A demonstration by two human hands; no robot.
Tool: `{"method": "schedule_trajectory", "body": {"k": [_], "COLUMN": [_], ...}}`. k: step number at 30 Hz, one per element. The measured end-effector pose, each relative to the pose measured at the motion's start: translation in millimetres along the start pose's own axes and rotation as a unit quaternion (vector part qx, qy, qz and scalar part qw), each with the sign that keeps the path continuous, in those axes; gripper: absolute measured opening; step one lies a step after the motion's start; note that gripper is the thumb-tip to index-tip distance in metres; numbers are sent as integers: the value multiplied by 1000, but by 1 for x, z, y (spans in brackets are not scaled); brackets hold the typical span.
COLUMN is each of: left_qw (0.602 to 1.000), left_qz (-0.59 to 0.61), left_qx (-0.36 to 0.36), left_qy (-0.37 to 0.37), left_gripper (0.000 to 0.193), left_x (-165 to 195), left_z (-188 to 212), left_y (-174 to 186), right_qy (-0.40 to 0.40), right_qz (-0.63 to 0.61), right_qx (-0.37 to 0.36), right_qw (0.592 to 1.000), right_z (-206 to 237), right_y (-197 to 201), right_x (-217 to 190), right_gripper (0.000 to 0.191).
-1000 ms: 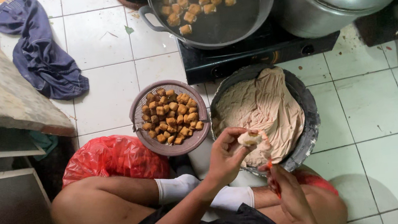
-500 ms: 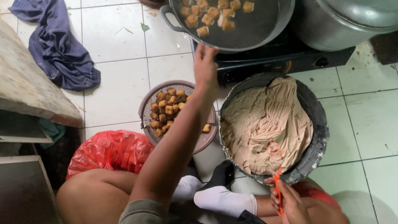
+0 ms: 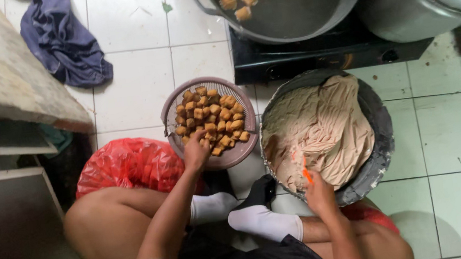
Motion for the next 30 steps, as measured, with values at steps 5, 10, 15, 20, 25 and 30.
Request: {"method": "schedule_trajectory", "body": {"k": [5, 10, 15, 20, 25, 30], "left_qw": [994, 941, 886, 866, 867, 867], "left_qz": [-100, -314, -442, -486, -480, -473], "left_qx": [-1, -49, -116, -106, -129, -142], "left_qy": [-53, -113, -76, -46, -32, -69], "left_gripper": [33, 42, 45, 23, 27, 22], "left_x": [-10, -19, -40, -43, -49, -43], "left_z": [-6, -14, -11, -8, -13, -8], "left_y": [10, -1, -25, -35, -40, -42], "right_qy": [147, 109, 153, -125, -200, -161], "right_qz": [93, 173, -15, -293, -510, -611], "right_qx": [18, -169, -187, -221, -95, -29], "right_qw": [985, 964, 970, 922, 831, 774], "right_z": [-27, -33, -8, 34, 66, 70], "right_y": [-18, -52, -19, -27, -24, 5], "right_x": [-32, -35, -29, 28, 28, -2], "right_gripper": [31, 26, 35, 31, 30, 23]}}
Point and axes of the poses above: each hand's wrist, its own z-axis away from the middle knuckle, its own y-axis out of the back of the hand, x = y × z, the point moved 8 cm from there along -z, towards the middle knuckle
